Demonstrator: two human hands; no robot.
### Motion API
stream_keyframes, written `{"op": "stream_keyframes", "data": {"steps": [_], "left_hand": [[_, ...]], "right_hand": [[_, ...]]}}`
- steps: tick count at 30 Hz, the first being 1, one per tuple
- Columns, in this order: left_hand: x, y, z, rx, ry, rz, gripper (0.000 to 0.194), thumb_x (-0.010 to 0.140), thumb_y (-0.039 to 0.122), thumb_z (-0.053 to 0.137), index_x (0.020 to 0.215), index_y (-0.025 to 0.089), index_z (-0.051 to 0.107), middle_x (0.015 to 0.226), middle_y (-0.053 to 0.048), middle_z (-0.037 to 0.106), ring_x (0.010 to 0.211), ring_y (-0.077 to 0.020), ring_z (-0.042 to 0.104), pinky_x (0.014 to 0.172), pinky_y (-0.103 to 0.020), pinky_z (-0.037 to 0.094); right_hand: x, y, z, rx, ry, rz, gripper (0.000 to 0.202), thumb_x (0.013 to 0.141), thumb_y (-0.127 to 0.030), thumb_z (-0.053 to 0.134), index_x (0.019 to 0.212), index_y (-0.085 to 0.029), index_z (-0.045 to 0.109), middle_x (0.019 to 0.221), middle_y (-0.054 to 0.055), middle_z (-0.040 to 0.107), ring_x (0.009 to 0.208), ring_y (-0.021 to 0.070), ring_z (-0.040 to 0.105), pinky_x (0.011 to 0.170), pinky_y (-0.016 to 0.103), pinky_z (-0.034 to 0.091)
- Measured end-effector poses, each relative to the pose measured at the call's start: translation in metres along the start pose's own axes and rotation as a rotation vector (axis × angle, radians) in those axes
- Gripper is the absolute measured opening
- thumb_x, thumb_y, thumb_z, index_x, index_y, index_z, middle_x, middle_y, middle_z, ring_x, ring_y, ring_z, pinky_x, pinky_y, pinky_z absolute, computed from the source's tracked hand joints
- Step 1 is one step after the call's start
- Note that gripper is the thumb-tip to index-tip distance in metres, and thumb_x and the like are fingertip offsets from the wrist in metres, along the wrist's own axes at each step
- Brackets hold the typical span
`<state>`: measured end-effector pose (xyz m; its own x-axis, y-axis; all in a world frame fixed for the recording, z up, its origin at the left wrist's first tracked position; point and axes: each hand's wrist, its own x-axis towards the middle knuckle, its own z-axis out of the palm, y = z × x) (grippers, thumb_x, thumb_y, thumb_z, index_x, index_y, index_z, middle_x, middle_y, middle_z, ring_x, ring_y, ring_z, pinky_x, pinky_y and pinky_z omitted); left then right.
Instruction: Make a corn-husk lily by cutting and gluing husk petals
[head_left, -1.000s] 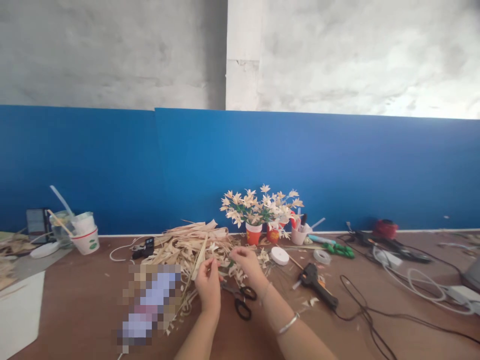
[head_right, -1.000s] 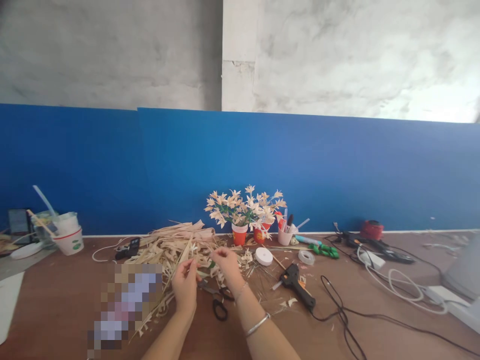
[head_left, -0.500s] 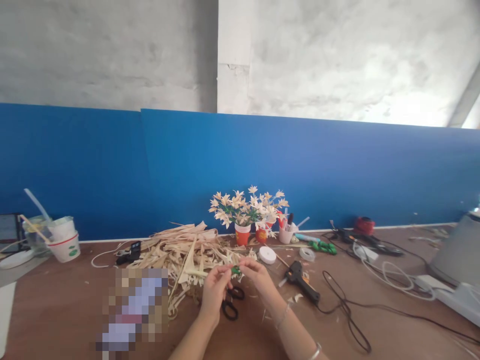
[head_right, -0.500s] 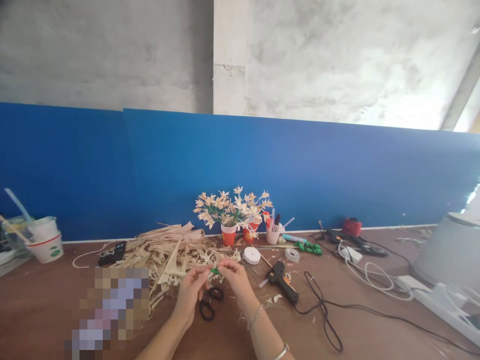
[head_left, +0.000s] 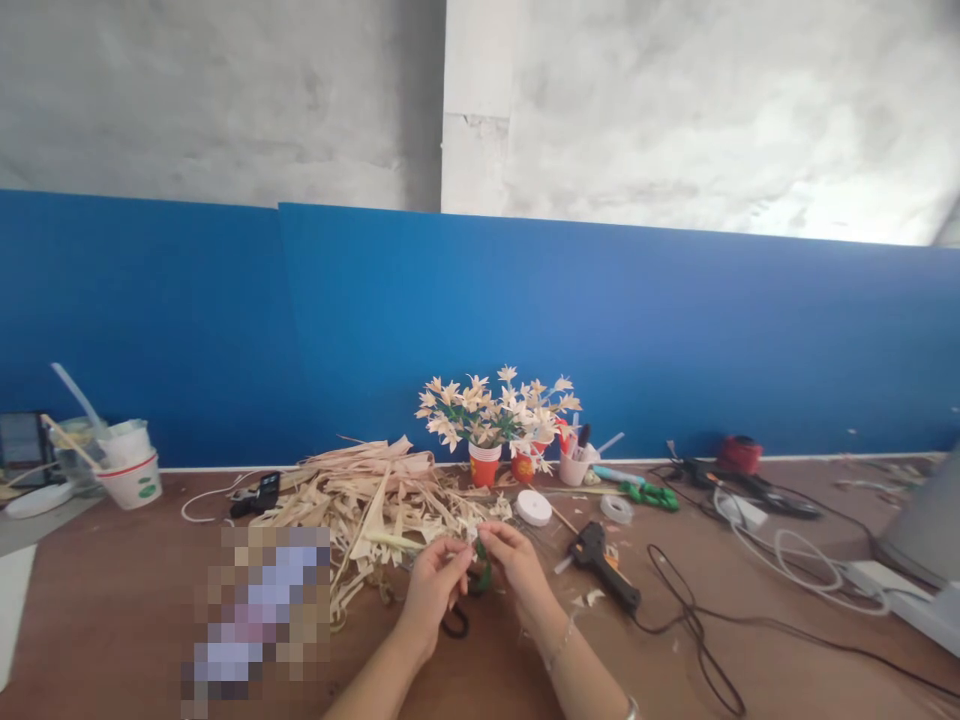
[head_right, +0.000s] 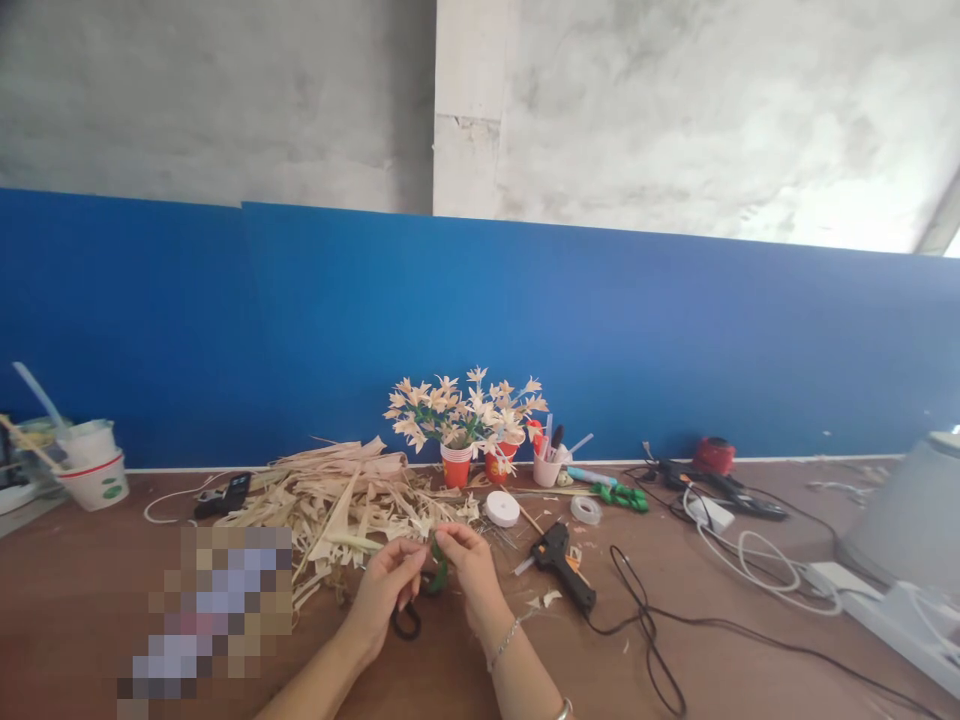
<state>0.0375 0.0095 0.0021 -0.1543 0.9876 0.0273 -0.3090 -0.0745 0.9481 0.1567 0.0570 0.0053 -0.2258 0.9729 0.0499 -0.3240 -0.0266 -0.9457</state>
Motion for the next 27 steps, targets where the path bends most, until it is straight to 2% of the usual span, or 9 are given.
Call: {"op": "stream_keyframes", "data": {"steps": [6,11,13,15,18,20,24,27], "left_hand": [[0.002,0.0,-0.004,-0.024,0.047,0.025,0.032,0.062,0.043,0.071,0.072,0.014,0.059,0.046,0.005,0.052,0.034,-0.0021,0.035,0.035,-0.014,0.023],[0.004,-0.002,-0.006,0.025,0.053,-0.008,0.033,0.059,0.043,0.071,0.068,0.013,0.06,0.04,0.006,0.049,0.032,-0.0022,0.033,0.035,-0.015,0.019],[0.005,-0.001,-0.006,0.028,0.076,-0.008,0.034,0.058,0.044,0.072,0.067,0.013,0.06,0.039,0.006,0.047,0.032,-0.0019,0.031,0.035,-0.015,0.018],[0.005,0.0,-0.006,0.019,0.1,-0.006,0.035,0.057,0.044,0.072,0.066,0.012,0.061,0.038,0.007,0.045,0.033,-0.0021,0.031,0.036,-0.015,0.018],[0.005,0.0,-0.006,0.008,0.122,-0.008,0.035,0.056,0.043,0.073,0.067,0.012,0.061,0.038,0.008,0.044,0.034,-0.0025,0.031,0.037,-0.015,0.019],[0.005,-0.001,-0.007,0.009,0.12,-0.002,0.035,0.056,0.043,0.073,0.066,0.012,0.061,0.037,0.008,0.044,0.033,-0.0027,0.031,0.037,-0.015,0.019],[0.005,-0.003,-0.008,-0.019,0.115,0.016,0.034,0.058,0.043,0.072,0.066,0.013,0.059,0.038,0.008,0.043,0.034,-0.0034,0.032,0.037,-0.016,0.021],[0.005,-0.004,-0.008,-0.031,0.109,0.008,0.031,0.061,0.041,0.071,0.066,0.013,0.058,0.038,0.008,0.043,0.034,-0.0035,0.032,0.036,-0.016,0.022]], "right_hand": [[-0.001,0.001,0.003,-0.169,-0.062,-0.143,0.031,0.062,-0.046,0.071,0.071,-0.018,0.065,0.069,0.001,0.063,0.067,0.0164,0.056,0.064,0.026,0.044],[-0.001,0.009,0.002,-0.347,-0.08,-0.244,0.024,0.07,-0.039,0.065,0.082,-0.019,0.068,0.08,0.003,0.066,0.08,0.0194,0.058,0.078,0.031,0.044],[0.0,0.012,0.001,-0.344,-0.072,-0.241,0.03,0.069,-0.035,0.066,0.094,-0.019,0.065,0.076,0.001,0.064,0.074,0.0178,0.058,0.073,0.03,0.045],[0.0,0.012,0.001,-0.316,-0.086,-0.201,0.035,0.066,-0.034,0.067,0.097,-0.018,0.062,0.069,0.0,0.062,0.067,0.0164,0.057,0.065,0.028,0.046],[-0.002,0.008,0.003,-0.298,-0.093,-0.133,0.024,0.062,-0.037,0.07,0.073,-0.016,0.063,0.061,-0.001,0.059,0.06,0.0149,0.054,0.058,0.025,0.043],[-0.004,0.003,0.004,-0.284,-0.09,-0.081,0.025,0.06,-0.038,0.071,0.062,-0.016,0.061,0.056,-0.002,0.057,0.054,0.0123,0.049,0.053,0.024,0.039],[-0.007,-0.004,0.005,-0.179,-0.093,0.047,0.026,0.06,-0.04,0.071,0.069,-0.017,0.063,0.051,-0.005,0.051,0.046,0.0076,0.039,0.045,0.02,0.029],[-0.007,-0.006,0.004,-0.162,-0.069,0.014,0.029,0.062,-0.043,0.07,0.068,-0.016,0.062,0.048,-0.006,0.047,0.045,0.0067,0.037,0.045,0.019,0.026]]}}
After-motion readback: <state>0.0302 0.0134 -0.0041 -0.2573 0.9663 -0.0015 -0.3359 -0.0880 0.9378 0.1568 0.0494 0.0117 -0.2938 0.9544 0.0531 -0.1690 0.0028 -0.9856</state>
